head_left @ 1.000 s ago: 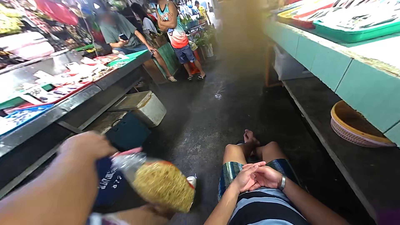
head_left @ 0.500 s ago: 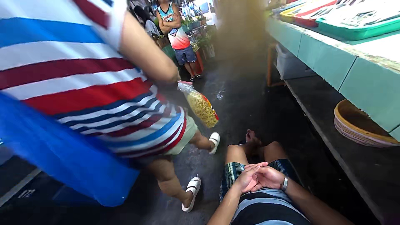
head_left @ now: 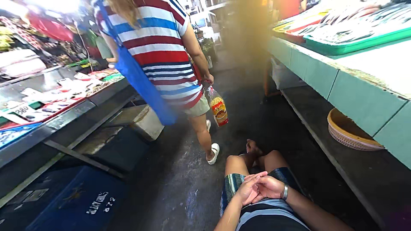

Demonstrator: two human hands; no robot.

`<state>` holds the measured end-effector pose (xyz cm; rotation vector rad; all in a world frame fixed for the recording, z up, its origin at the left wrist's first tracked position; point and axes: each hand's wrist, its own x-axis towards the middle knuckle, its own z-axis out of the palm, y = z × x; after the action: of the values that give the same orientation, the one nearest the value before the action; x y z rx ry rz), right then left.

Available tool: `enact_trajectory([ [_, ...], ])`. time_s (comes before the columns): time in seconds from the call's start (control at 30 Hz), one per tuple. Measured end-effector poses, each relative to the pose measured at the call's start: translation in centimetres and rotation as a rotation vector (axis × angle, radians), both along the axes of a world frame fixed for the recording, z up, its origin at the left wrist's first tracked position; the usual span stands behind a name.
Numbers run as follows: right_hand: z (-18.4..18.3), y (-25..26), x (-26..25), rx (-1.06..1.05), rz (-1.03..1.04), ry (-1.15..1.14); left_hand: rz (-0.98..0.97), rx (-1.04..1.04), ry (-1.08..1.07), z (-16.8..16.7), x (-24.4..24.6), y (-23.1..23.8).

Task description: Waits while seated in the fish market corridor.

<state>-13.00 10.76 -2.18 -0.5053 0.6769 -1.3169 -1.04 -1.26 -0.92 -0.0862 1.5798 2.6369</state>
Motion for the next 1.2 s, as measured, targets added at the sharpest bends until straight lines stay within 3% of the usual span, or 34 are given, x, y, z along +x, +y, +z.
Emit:
enact_trajectory([
  [1.2,-0.26,-0.05,0.04,-0.006,0.019,-0.021,-0.016,0.039,-0.011,-0.08,0.24,-0.07],
])
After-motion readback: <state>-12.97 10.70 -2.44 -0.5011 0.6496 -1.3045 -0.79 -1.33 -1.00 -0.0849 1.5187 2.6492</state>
